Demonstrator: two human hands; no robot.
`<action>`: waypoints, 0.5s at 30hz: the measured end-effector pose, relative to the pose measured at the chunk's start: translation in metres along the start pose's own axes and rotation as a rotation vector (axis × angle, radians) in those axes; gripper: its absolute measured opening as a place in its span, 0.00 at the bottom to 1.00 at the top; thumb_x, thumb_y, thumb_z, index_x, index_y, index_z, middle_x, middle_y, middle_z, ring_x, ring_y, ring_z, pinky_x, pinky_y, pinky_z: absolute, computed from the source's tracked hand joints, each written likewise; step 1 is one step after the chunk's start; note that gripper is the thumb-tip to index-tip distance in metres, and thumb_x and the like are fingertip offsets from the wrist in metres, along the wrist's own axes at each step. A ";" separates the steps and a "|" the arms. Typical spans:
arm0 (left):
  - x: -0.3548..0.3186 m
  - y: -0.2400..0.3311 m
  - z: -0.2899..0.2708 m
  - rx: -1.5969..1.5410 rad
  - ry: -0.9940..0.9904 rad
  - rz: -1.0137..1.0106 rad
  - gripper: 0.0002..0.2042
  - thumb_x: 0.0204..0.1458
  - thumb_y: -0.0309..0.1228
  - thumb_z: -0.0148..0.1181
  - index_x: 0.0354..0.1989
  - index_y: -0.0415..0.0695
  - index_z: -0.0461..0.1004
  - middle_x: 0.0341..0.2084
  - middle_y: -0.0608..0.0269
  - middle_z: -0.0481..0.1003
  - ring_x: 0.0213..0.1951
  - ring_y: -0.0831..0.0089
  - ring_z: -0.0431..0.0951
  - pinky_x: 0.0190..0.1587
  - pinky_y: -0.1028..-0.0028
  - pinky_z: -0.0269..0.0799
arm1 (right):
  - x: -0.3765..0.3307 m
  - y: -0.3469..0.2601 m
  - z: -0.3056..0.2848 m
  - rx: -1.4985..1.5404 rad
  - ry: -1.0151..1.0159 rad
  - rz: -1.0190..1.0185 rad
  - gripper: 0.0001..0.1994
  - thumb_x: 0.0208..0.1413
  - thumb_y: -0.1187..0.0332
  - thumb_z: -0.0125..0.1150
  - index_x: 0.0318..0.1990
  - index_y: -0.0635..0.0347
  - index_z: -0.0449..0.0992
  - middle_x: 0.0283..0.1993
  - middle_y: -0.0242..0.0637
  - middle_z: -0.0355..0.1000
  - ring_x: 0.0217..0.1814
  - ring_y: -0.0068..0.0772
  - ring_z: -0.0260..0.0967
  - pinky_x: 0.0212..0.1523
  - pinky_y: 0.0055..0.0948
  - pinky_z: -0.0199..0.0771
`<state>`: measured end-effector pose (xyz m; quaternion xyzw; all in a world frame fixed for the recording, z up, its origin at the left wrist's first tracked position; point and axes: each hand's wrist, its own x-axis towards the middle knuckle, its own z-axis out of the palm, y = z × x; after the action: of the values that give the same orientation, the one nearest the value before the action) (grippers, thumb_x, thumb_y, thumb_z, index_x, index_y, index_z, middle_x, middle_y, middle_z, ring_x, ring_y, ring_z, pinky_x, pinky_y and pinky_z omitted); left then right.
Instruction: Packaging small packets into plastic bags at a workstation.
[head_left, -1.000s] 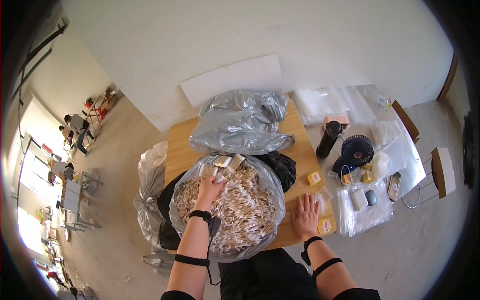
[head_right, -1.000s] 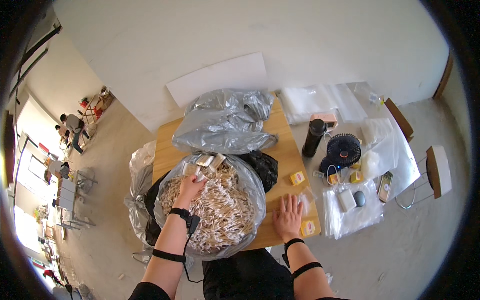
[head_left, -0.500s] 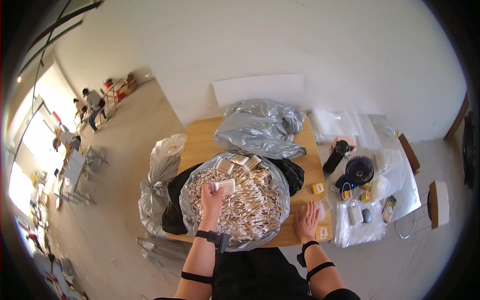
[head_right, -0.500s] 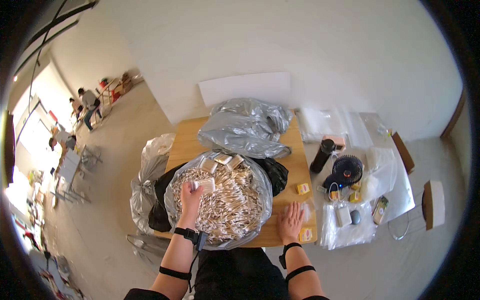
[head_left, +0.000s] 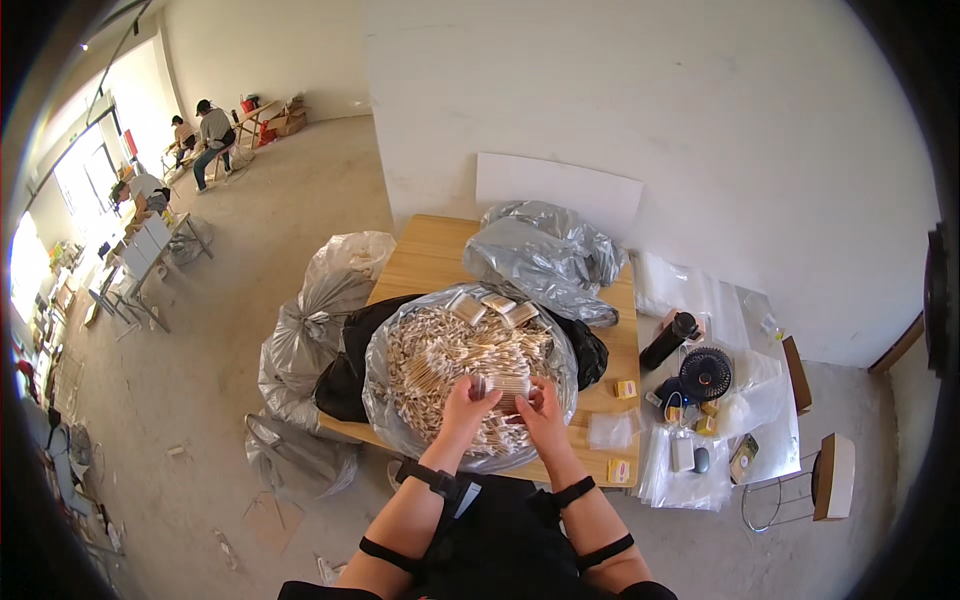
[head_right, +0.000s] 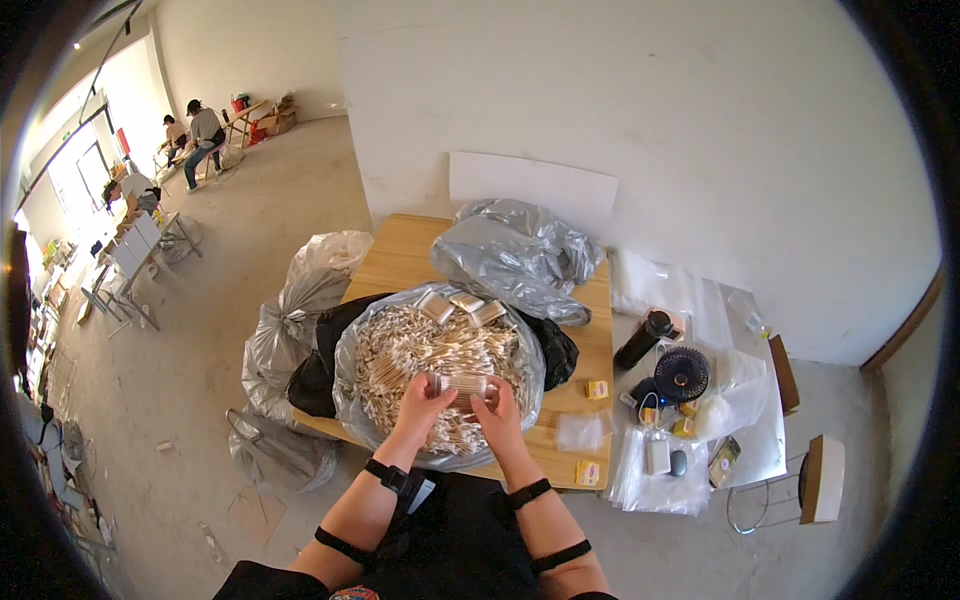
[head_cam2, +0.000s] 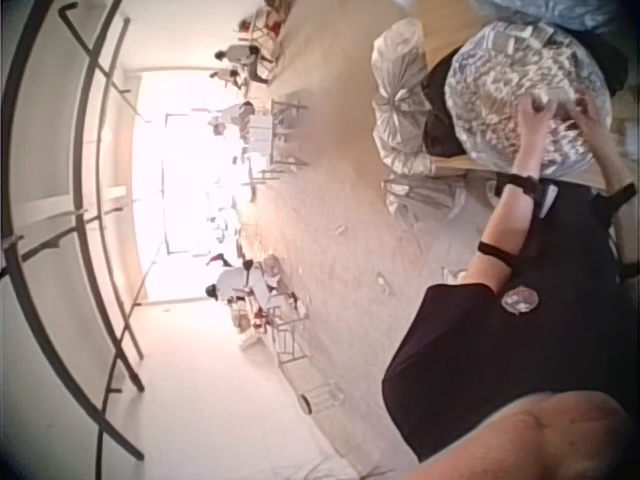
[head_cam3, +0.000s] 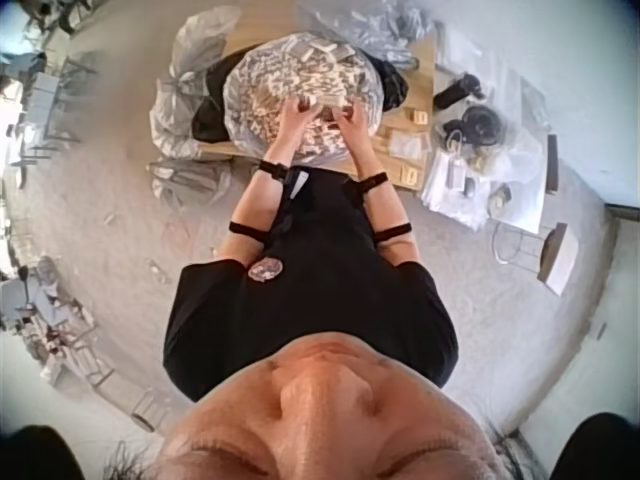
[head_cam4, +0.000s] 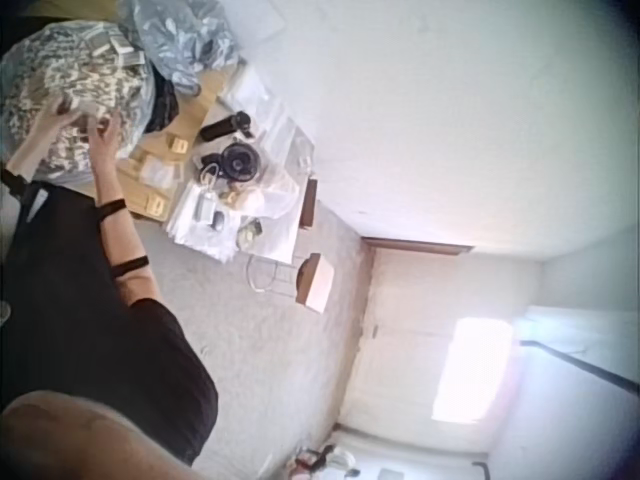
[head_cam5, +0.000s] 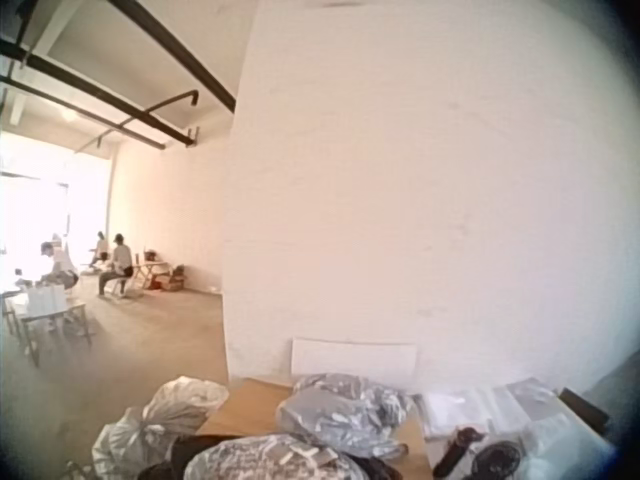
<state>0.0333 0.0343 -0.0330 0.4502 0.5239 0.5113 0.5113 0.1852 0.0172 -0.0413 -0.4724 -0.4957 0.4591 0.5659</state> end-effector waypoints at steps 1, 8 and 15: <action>-0.003 0.002 -0.002 0.125 -0.019 0.058 0.09 0.45 0.29 0.61 0.28 0.40 0.67 0.22 0.70 0.68 0.25 0.83 0.65 0.27 0.80 0.61 | 0.000 -0.004 0.006 0.192 -0.085 0.201 0.16 0.55 0.73 0.50 0.50 0.65 0.59 0.37 0.38 0.68 0.29 0.27 0.69 0.28 0.23 0.70; -0.016 0.018 -0.039 0.370 -0.257 0.085 0.10 0.51 0.32 0.53 0.25 0.36 0.70 0.15 0.64 0.69 0.18 0.77 0.69 0.22 0.76 0.63 | -0.001 -0.006 0.006 0.076 -0.062 0.215 0.15 0.54 0.72 0.52 0.48 0.67 0.63 0.33 0.33 0.69 0.23 0.18 0.64 0.21 0.18 0.64; -0.024 0.016 -0.032 0.230 -0.179 0.069 0.09 0.49 0.29 0.54 0.23 0.36 0.71 0.15 0.65 0.69 0.18 0.82 0.66 0.21 0.78 0.60 | -0.012 0.001 0.013 -0.805 0.131 -0.463 0.14 0.49 0.72 0.56 0.44 0.64 0.66 0.31 0.42 0.69 0.27 0.41 0.66 0.29 0.34 0.66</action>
<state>0.0020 0.0095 -0.0170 0.5674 0.5153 0.4232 0.4832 0.1717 0.0069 -0.0430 -0.5593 -0.6901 0.0609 0.4553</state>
